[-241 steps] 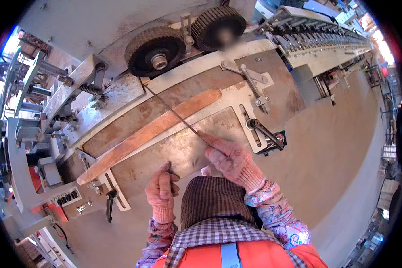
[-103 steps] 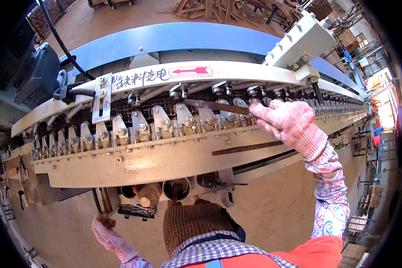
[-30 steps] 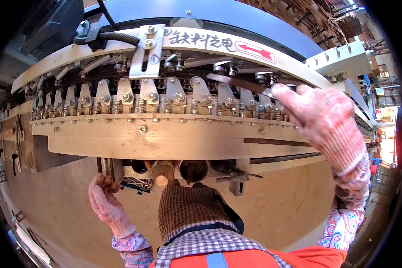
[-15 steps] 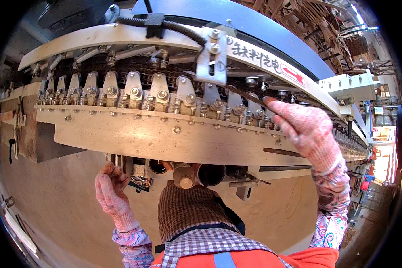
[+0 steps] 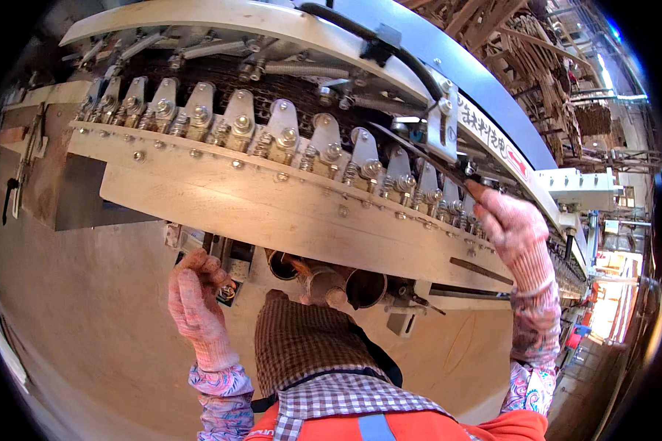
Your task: The person uses a thin metal rod to scrape and clean the internal components of a large industrial machine. They systematically move along the machine's length, removing debris from the mechanical parts.
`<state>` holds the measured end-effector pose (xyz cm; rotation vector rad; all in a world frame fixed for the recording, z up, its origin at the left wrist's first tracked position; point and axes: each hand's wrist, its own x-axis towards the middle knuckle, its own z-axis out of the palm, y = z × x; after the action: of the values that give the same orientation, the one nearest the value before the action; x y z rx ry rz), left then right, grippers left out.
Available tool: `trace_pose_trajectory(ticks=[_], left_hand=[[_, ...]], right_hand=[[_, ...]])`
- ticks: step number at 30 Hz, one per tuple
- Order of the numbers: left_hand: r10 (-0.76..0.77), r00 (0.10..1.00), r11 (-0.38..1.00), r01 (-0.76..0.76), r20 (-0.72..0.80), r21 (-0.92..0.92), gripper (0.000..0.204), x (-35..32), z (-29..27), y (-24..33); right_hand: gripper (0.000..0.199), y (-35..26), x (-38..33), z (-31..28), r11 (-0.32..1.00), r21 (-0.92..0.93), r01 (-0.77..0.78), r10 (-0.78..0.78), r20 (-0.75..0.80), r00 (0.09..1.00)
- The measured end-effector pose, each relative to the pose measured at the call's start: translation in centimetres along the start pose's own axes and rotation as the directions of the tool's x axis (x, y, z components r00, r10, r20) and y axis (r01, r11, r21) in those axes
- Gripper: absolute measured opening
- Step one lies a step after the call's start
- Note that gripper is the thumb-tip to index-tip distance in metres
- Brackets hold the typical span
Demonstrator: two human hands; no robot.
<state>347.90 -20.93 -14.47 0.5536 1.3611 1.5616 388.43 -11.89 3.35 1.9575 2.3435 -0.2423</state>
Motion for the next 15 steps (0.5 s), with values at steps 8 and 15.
trace_pose_trajectory(ticks=[8, 15], left_hand=[[-0.009, 1.0, 0.999, 0.008, -0.006, -0.048, 0.044, 0.3, -2.9, 0.4], [0.006, 0.999, 0.999, -0.004, -0.04, 0.054, 0.041, 2.0, -2.9, 0.5]], right_hand=[[0.035, -8.1, -2.7, -4.1, 1.0, -0.004, 0.026, -0.026, -0.147, 0.989], [0.035, -15.8, 3.2, -5.6, 0.861, -0.508, 0.033, -0.134, -0.163, 0.977]])
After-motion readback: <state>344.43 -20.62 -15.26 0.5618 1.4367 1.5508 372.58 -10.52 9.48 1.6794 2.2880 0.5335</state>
